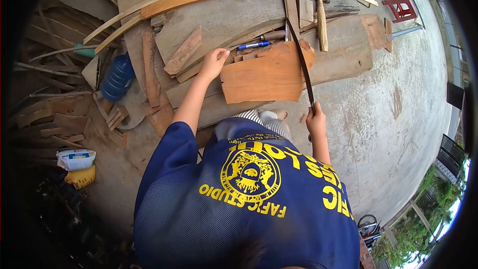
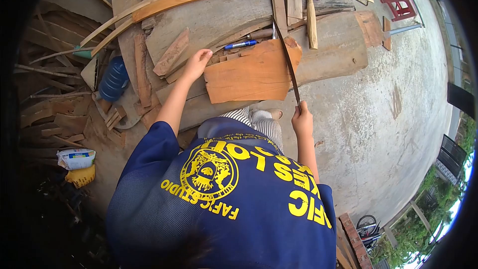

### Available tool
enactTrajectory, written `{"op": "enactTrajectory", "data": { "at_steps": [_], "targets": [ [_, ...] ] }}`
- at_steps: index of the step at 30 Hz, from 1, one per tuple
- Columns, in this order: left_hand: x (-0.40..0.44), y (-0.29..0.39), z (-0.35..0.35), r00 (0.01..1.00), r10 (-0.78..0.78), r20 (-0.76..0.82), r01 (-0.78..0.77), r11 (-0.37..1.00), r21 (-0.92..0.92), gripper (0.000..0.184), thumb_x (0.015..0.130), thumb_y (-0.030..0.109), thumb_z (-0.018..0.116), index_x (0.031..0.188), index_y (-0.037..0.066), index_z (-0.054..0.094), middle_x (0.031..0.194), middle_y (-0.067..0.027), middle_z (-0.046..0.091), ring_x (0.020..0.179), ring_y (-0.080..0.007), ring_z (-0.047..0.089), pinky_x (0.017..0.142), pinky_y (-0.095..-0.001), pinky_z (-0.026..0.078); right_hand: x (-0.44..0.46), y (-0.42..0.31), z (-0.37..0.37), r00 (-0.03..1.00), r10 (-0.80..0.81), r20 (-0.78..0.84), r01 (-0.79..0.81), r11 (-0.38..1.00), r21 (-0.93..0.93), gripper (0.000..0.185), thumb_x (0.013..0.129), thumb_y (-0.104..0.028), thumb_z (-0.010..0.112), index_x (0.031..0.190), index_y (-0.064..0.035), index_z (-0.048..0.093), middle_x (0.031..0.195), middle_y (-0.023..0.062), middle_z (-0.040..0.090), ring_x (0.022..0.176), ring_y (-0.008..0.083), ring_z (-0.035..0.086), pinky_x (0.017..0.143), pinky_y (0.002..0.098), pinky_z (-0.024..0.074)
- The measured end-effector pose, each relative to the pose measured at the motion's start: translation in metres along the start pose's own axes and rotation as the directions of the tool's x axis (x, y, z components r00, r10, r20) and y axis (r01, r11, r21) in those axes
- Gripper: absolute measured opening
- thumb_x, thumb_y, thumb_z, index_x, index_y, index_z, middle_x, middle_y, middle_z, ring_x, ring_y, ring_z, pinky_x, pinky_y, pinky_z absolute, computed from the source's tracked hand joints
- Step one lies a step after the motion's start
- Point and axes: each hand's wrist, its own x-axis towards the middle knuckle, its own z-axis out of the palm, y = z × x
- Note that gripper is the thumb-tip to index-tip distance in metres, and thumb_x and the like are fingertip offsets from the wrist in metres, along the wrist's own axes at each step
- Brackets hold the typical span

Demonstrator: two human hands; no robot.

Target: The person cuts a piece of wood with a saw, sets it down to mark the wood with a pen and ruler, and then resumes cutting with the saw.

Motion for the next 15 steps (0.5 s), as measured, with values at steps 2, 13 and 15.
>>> {"op": "enactTrajectory", "data": {
  "at_steps": [2,13,15],
  "targets": [
    [0.017,0.026,0.013,0.990,-0.029,0.136,0.018,0.996,0.082,0.048,0.087,0.042,0.061,0.119,0.006,0.059,0.115,-0.0145,0.061,0.109,-0.0268,0.055,0.095,-0.0371,0.041,-0.003,-0.005,-0.001,1.000,0.004,0.004,-0.004,1.000,0.003,0.010,0.089,-0.011,0.053,0.090,-0.0054,0.044,0.076,0.0258,0.059,0.079,0.0488,0.055,0.060,0.0529,0.0427],
    [0.064,0.037,0.045,0.849,-0.024,0.528,-0.104,0.972,0.213,0.036,0.089,0.035,0.061,0.112,0.007,0.065,0.109,-0.0088,0.066,0.101,-0.0189,0.058,0.089,-0.0324,0.043,-0.017,-0.016,0.007,0.995,0.096,-0.004,-0.095,0.994,0.054,0.011,0.088,-0.010,0.054,0.089,-0.0044,0.045,0.074,0.0269,0.058,0.077,0.0489,0.055,0.060,0.0515,0.0433],
    [0.061,0.040,0.045,0.867,-0.019,0.498,-0.106,0.969,0.223,0.031,0.090,0.032,0.061,0.105,0.006,0.067,0.104,-0.0069,0.068,0.095,-0.0174,0.059,0.086,-0.0314,0.044,-0.020,-0.018,0.008,0.994,0.112,0.000,-0.112,0.992,0.062,0.011,0.088,-0.010,0.054,0.089,-0.0044,0.045,0.075,0.0267,0.059,0.077,0.0487,0.055,0.061,0.0514,0.0433]
  ]
}}
